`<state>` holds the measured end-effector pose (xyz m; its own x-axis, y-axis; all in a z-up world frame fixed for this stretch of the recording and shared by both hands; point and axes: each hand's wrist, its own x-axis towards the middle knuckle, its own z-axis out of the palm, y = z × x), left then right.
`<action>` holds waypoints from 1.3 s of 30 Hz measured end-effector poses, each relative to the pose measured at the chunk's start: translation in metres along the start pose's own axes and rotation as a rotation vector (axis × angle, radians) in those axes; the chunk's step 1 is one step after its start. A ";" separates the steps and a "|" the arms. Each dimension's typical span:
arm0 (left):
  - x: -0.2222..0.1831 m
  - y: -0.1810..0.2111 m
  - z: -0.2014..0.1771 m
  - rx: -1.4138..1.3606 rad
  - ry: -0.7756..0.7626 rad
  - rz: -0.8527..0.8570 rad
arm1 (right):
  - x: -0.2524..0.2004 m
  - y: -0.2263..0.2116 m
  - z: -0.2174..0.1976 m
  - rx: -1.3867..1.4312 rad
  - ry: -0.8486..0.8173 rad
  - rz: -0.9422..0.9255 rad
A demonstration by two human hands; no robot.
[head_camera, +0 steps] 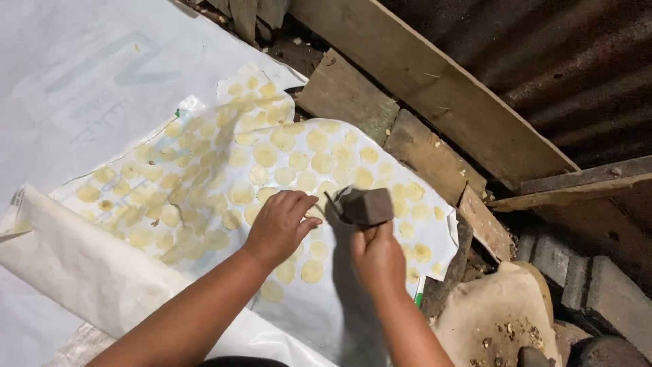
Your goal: Cracking nuts with a stone, flattening them with a wooden mallet, and stirring them in a pan.
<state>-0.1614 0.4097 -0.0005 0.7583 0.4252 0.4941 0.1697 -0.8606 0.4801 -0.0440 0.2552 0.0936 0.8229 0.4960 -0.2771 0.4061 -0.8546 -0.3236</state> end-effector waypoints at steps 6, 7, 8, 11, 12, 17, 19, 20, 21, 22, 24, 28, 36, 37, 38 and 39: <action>-0.007 0.004 0.006 0.059 -0.039 0.167 | 0.035 0.020 -0.020 0.043 -0.064 -0.038; -0.017 0.014 0.017 0.051 -0.055 0.150 | 0.014 0.009 -0.038 0.036 -0.085 -0.029; -0.017 0.018 0.027 0.037 -0.071 0.201 | 0.000 -0.008 -0.058 0.090 -0.018 -0.002; -0.013 0.031 0.041 -0.101 -0.104 0.161 | -0.029 -0.011 -0.092 0.219 0.199 -0.065; -0.017 0.039 0.042 -0.227 -0.131 0.055 | -0.041 -0.002 -0.098 0.289 0.334 -0.150; -0.009 0.039 0.017 -0.297 -0.169 -0.159 | -0.039 0.057 0.015 0.293 0.371 -0.223; -0.010 0.033 -0.003 -0.179 -0.138 -0.146 | -0.025 0.068 0.050 0.045 0.257 -0.113; -0.010 0.028 -0.018 -0.093 -0.086 -0.154 | -0.026 0.059 0.048 -0.047 0.146 -0.107; -0.009 0.023 -0.033 -0.007 -0.032 -0.162 | -0.027 0.050 0.047 -0.137 0.034 -0.100; -0.012 0.017 -0.036 0.001 -0.019 -0.176 | -0.021 0.044 0.029 -0.143 0.031 -0.120; -0.023 0.004 -0.041 -0.107 -0.063 -0.143 | -0.016 0.032 -0.001 -0.073 -0.069 -0.101; -0.023 -0.001 -0.040 -0.036 -0.053 -0.098 | -0.033 0.008 -0.030 -0.058 -0.045 -0.053; -0.020 0.000 -0.038 -0.113 -0.075 -0.110 | -0.029 0.022 0.023 -0.158 -0.066 -0.085; -0.020 0.001 -0.039 -0.116 -0.086 -0.117 | -0.026 0.017 0.014 -0.159 -0.078 -0.079; -0.020 0.002 -0.038 -0.164 -0.125 -0.177 | -0.023 0.015 0.004 -0.112 -0.052 -0.114; -0.018 0.004 -0.038 -0.212 -0.165 -0.236 | -0.018 0.011 -0.007 -0.064 -0.027 -0.148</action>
<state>-0.1979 0.4095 0.0197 0.8081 0.5395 0.2363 0.2312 -0.6596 0.7151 -0.0518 0.2358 0.1011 0.7418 0.6202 -0.2549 0.5473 -0.7797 -0.3043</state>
